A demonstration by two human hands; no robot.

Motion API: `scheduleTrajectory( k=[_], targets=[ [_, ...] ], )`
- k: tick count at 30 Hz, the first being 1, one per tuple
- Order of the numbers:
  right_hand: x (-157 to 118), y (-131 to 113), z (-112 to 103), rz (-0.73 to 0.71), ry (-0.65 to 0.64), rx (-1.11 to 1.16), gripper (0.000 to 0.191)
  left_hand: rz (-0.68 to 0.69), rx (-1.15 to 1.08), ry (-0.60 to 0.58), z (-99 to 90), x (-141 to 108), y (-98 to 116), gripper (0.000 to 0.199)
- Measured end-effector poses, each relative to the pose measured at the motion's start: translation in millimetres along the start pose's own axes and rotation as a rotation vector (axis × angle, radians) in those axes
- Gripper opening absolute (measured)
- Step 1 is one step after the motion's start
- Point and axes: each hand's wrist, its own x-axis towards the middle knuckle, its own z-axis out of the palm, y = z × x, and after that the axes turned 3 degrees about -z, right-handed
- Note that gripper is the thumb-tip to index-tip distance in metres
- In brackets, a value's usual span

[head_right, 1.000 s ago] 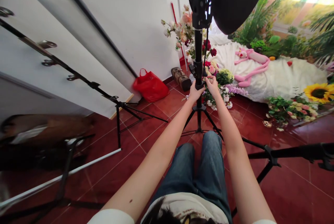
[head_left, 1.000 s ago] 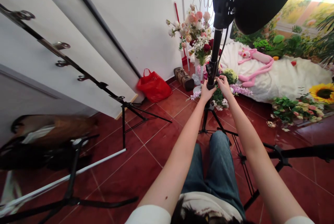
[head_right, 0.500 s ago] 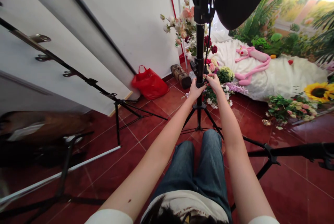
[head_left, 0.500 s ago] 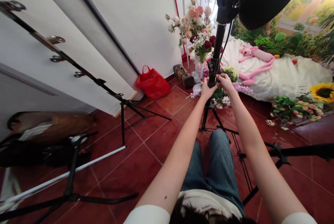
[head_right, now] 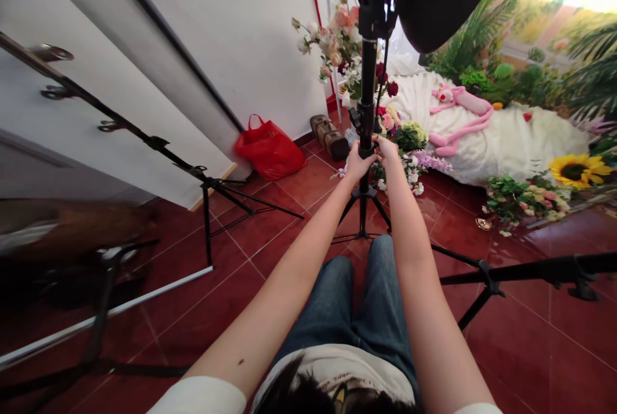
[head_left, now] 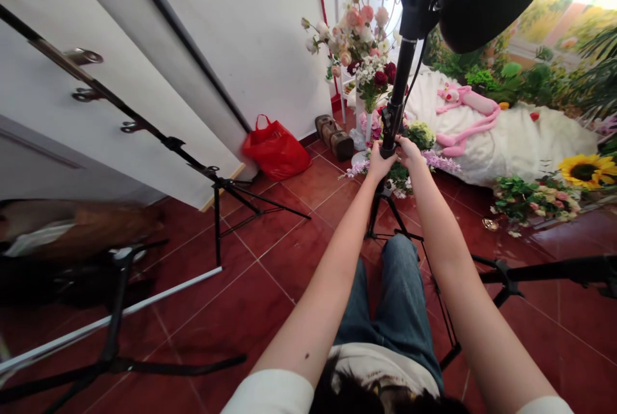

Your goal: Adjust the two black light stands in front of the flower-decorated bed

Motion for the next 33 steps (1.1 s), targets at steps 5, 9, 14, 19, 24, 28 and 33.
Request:
scheduleTrajectory(
  k=[5,9,14,19,24,28,33],
  targets=[
    [-18.4,3.5,2.9,-0.015,-0.068,0.472,0.016,-0.035,-0.006,0.025,0.2,-3.6,7.5,0.042],
    [-33.8,11.6,-3.5,-0.064,-0.21,0.534,0.026,-0.029,-0.014,0.026,1.1,-3.9,8.4,0.044],
    [-35.3,16.4,-4.7,-0.09,-0.222,0.541,0.035,-0.004,-0.012,0.018,0.9,-3.5,5.9,0.044],
    [-18.6,21.9,10.0,-0.093,-0.041,0.44,0.034,0.024,0.024,0.022,0.3,-4.4,5.4,0.044],
    [-5.1,33.3,20.5,-0.13,0.125,0.385,0.042,0.038,0.028,0.026,1.0,-4.3,4.1,0.044],
    [-1.2,39.6,24.5,-0.107,0.222,0.502,0.044,0.046,0.041,0.006,0.3,-3.1,2.7,0.043],
    [-7.6,41.7,26.8,-0.078,0.216,0.64,0.045,0.082,0.023,-0.043,-0.8,-2.2,2.2,0.039]
  ],
)
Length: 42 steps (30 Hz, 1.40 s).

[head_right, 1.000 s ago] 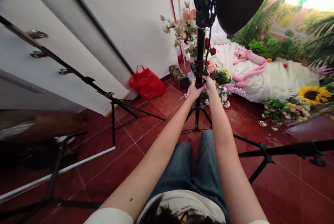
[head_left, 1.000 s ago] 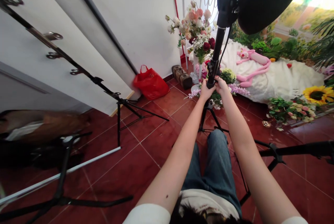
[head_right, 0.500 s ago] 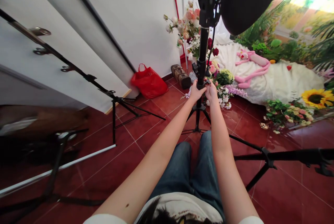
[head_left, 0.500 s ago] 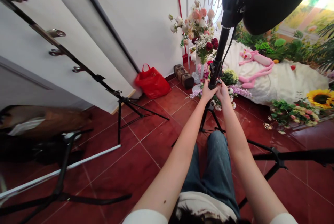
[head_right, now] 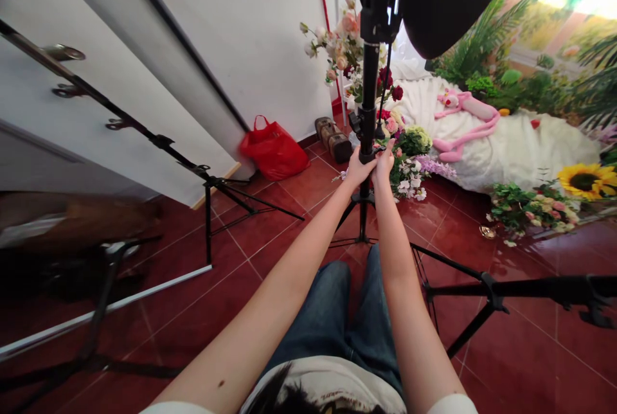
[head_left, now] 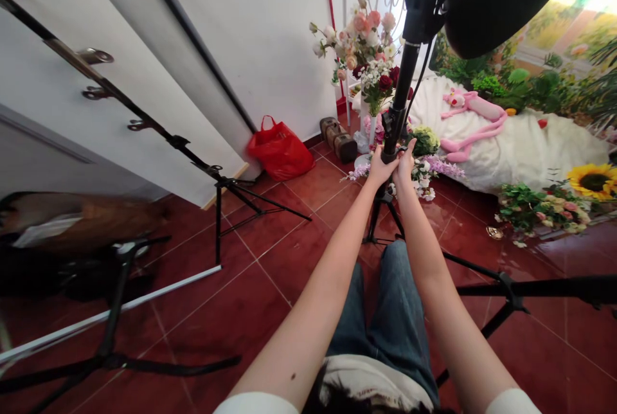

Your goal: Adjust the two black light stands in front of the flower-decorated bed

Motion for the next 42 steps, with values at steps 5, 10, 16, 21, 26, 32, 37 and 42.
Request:
scheduleTrajectory(
  k=[5,10,16,21,26,32,37,42],
  targets=[
    [-14.5,-5.1,-2.9,0.03,-0.158,0.086,0.043,0.013,-0.02,0.0,0.6,0.4,-1.6,0.038],
    [-23.2,-10.3,-4.2,0.069,-0.295,0.143,0.046,0.002,0.032,0.023,-0.1,0.6,-2.9,0.038],
    [-20.1,-7.5,-3.1,0.055,-0.257,0.131,0.042,-0.015,-0.004,0.02,0.0,0.9,-2.3,0.036],
    [-13.8,-2.1,-3.0,-0.029,-0.032,0.062,0.039,-0.023,0.007,0.032,0.7,4.0,-7.5,0.037],
    [-12.5,-5.4,-0.8,-0.161,0.075,-0.05,0.042,-0.02,0.032,0.06,0.2,4.8,-7.5,0.038],
    [-7.1,-18.6,6.0,-0.228,0.155,-0.226,0.049,-0.021,-0.004,0.03,-0.9,3.9,-3.0,0.04],
    [-11.8,-29.8,5.4,-0.154,0.127,-0.281,0.048,-0.034,0.027,0.019,-1.7,2.7,0.3,0.04],
    [-69.2,-39.1,-70.7,-0.027,-0.071,-0.224,0.046,-0.055,0.057,0.008,-2.0,-0.5,2.7,0.037]
  ],
)
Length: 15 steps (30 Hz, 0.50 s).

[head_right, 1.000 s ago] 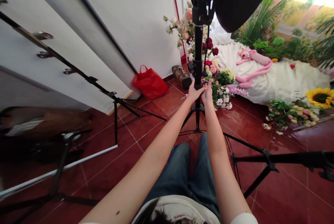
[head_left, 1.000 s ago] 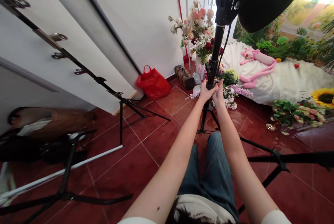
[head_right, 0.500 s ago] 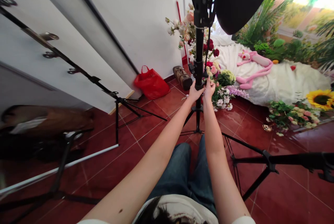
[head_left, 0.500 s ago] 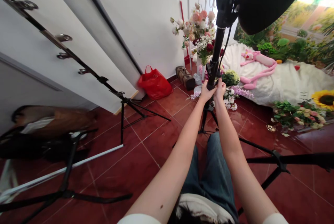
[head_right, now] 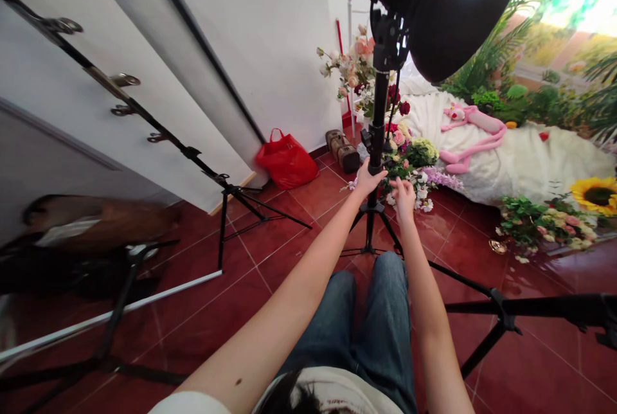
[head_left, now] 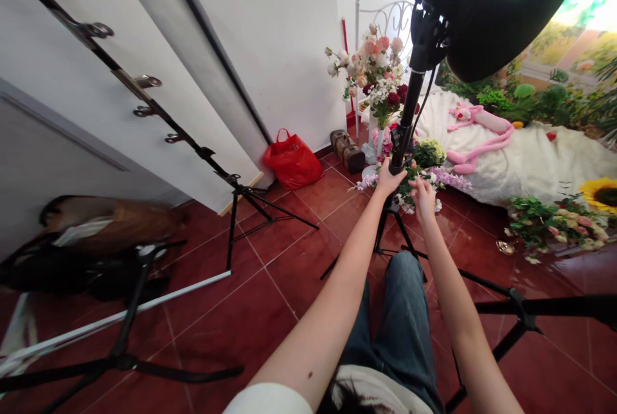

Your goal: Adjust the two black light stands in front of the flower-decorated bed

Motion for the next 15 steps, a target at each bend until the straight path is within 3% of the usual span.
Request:
scheduleTrajectory(
  k=[2,5,8,11,15],
  targets=[
    [-39.0,8.4,-53.0,0.073,-0.001,-0.034,0.047,-0.019,-0.011,-0.008,0.5,0.4,-0.8,0.036],
    [-98.2,17.3,-136.6,0.165,0.133,-0.1,0.051,-0.041,-0.039,-0.001,1.7,1.6,-1.7,0.037],
    [-148.5,14.0,-206.3,0.211,0.25,-0.117,0.049,-0.043,-0.044,0.01,2.4,0.8,-0.1,0.036],
    [-188.8,1.8,-255.2,0.184,0.334,-0.117,0.045,-0.05,-0.031,0.013,2.2,-1.0,3.7,0.035],
    [-228.8,-14.3,-291.6,0.115,0.436,-0.126,0.042,-0.07,-0.042,0.017,1.1,-0.1,10.6,0.04]
  ],
)
